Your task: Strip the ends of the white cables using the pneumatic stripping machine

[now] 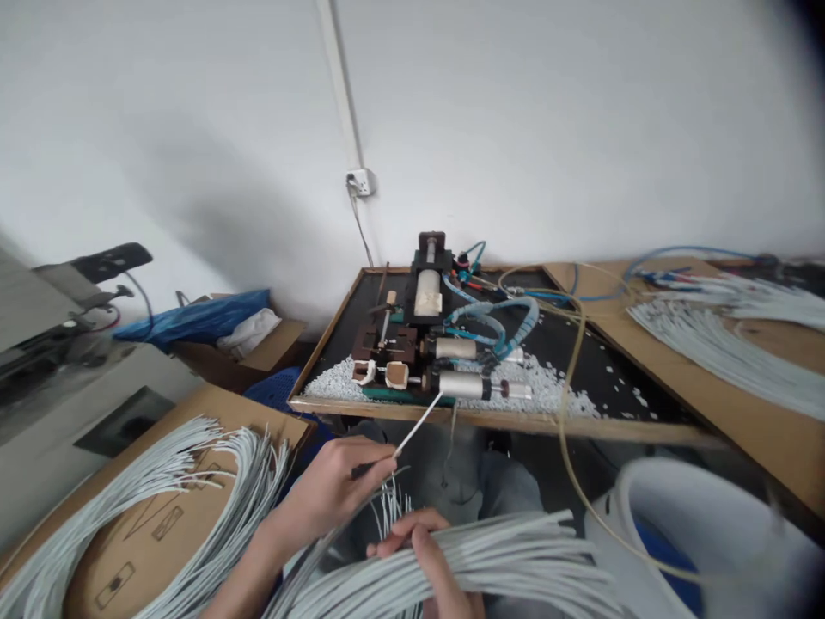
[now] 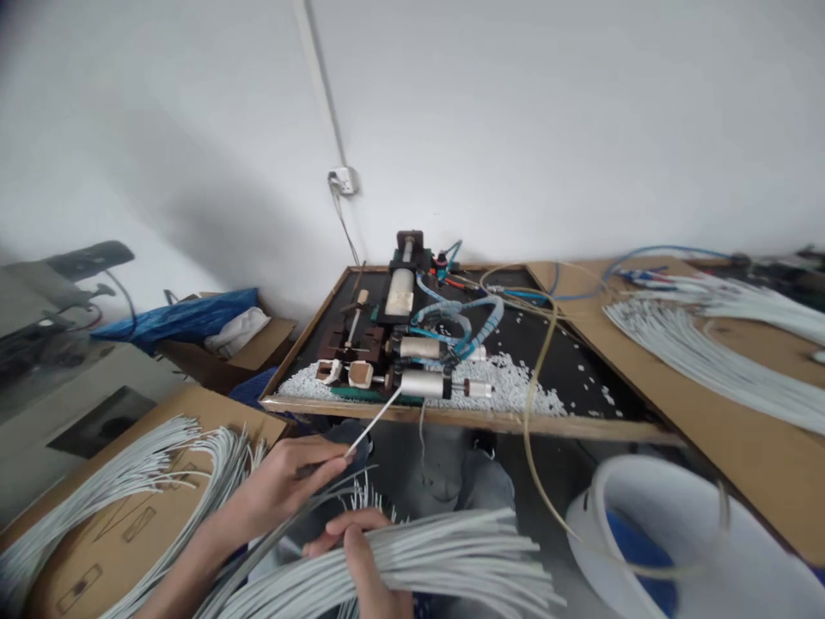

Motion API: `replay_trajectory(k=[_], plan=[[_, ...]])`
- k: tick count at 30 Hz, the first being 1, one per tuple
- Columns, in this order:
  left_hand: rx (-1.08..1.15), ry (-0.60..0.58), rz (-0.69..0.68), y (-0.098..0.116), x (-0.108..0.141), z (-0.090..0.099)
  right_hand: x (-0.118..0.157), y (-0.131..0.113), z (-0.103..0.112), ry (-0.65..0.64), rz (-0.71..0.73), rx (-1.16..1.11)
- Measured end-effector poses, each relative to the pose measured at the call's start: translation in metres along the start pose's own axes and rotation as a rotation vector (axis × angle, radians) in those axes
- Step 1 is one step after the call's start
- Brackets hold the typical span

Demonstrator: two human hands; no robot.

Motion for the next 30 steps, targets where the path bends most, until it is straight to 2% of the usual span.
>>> replay_trajectory(k=[2,3,6,10,12,16,20,22,25,28,30], plan=[[0.005,-0.192,-0.009,0.006,0.0,0.002,0.001,0.001,0.001,-0.021,-0.021,0.043],[0.003,-0.249,-0.009,0.009,0.0,0.003,0.001,0.001,0.001,-0.043,-0.026,0.065],[0.067,-0.302,-0.025,0.023,0.003,0.009,0.0,0.0,-0.001,-0.112,-0.015,0.177],[0.285,-0.399,-0.123,0.037,0.003,0.013,-0.002,-0.009,-0.008,-0.125,0.069,0.374],[0.376,-0.46,-0.092,0.038,0.001,0.011,-0.004,-0.012,-0.011,-0.172,0.113,0.389],[0.575,-0.429,0.013,0.037,-0.007,0.001,-0.008,-0.009,-0.012,-0.227,0.25,0.413],[0.616,-0.47,0.069,0.042,-0.016,-0.005,-0.01,0.001,-0.009,-0.094,0.263,0.359],[0.527,-0.441,0.127,0.045,-0.018,-0.007,-0.009,0.001,-0.008,-0.049,0.205,0.256],[0.441,-0.35,0.234,0.048,-0.016,-0.01,-0.004,-0.006,-0.006,-0.056,0.0,0.228],[0.654,-0.292,0.391,0.045,-0.013,-0.012,-0.001,-0.012,-0.003,-0.046,-0.098,0.216],[0.774,-0.168,0.436,0.036,-0.017,-0.009,-0.001,-0.014,-0.003,-0.06,-0.114,0.123]])
Point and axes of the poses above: each hand's wrist, its own x-axis away from the middle knuckle, its own z-axis out of the back of the hand, y = z × x, the point moved 1 cm from there along -x, towards the middle knuckle, and after that the axes turned 3 degrees about x, right-handed, at the moved point
